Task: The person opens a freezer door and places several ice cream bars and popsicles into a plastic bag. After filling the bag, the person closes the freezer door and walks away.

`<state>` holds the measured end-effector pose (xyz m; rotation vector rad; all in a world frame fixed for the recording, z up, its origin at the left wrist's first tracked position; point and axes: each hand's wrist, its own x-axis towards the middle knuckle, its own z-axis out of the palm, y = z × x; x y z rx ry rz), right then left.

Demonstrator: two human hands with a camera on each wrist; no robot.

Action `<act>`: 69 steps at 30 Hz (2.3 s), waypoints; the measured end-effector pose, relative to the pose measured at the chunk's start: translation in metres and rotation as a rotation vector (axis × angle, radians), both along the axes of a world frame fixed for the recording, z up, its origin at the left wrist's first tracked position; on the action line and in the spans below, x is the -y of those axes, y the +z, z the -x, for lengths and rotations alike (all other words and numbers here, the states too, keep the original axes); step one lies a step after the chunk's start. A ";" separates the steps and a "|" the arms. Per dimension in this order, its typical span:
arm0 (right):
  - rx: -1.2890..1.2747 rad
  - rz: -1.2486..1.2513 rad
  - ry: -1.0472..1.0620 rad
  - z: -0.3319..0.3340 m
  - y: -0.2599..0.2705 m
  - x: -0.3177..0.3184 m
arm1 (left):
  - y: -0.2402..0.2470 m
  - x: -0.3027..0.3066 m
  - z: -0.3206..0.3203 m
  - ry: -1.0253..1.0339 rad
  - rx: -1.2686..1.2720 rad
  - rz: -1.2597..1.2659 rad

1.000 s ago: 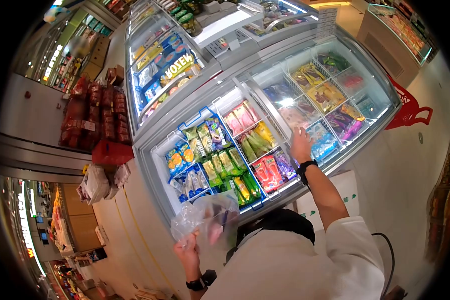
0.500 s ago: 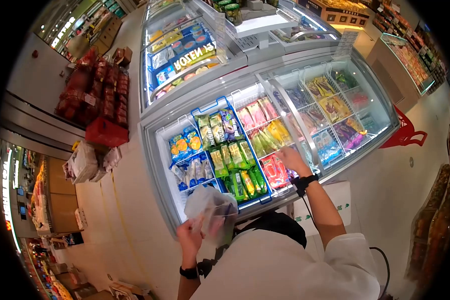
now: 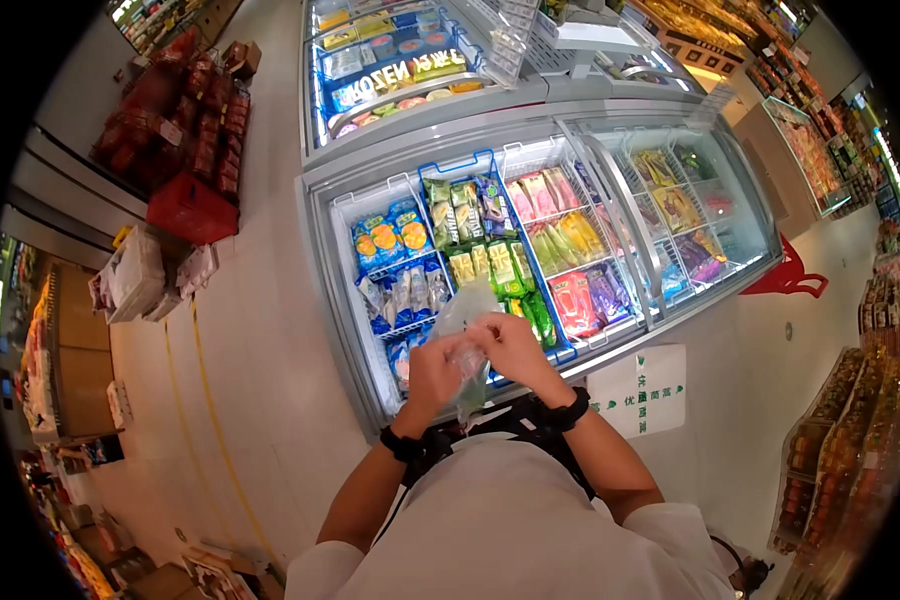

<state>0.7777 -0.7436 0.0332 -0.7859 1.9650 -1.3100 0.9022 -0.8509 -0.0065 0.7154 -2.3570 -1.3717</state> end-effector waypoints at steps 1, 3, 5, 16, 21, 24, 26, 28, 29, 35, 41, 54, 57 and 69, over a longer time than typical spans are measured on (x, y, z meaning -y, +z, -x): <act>0.128 0.036 -0.061 -0.001 0.008 0.000 | 0.002 0.007 -0.002 0.035 0.030 -0.135; 0.108 0.078 -0.095 0.008 -0.029 -0.003 | 0.004 0.021 -0.005 0.100 0.085 -0.398; 0.318 0.133 -0.180 0.015 -0.039 -0.005 | 0.002 0.040 -0.018 0.091 0.132 -0.357; 0.021 0.052 -0.196 0.067 -0.002 0.001 | -0.016 0.099 -0.067 0.140 -0.059 -0.446; -0.056 -0.062 -0.146 0.072 -0.003 0.012 | -0.004 0.095 -0.071 0.157 -0.155 -0.564; 0.061 0.017 -0.135 0.076 -0.042 0.034 | -0.019 0.096 -0.072 0.203 -0.265 -0.716; 0.159 0.053 -0.136 0.067 -0.071 0.046 | -0.048 0.102 -0.076 0.283 -0.374 -0.916; 0.294 0.095 -0.143 0.060 -0.098 0.060 | -0.061 0.109 -0.081 0.339 -0.432 -1.086; 0.370 0.067 -0.168 0.057 -0.109 0.063 | -0.063 0.108 -0.088 0.359 -0.436 -1.156; 0.474 -0.152 -0.064 0.049 -0.152 0.054 | -0.096 0.110 -0.109 0.464 -0.388 -1.268; 0.115 -0.246 -0.040 0.051 -0.180 0.049 | -0.116 0.112 -0.098 0.464 -0.054 -0.867; -0.077 -0.137 0.266 0.078 -0.215 0.025 | -0.128 0.095 -0.037 0.369 0.246 -0.570; -0.194 -0.292 0.447 0.074 -0.223 0.021 | -0.124 0.087 -0.036 0.397 0.248 -0.571; -0.106 -0.117 0.292 0.087 -0.252 0.012 | -0.157 0.101 -0.043 0.065 0.799 0.329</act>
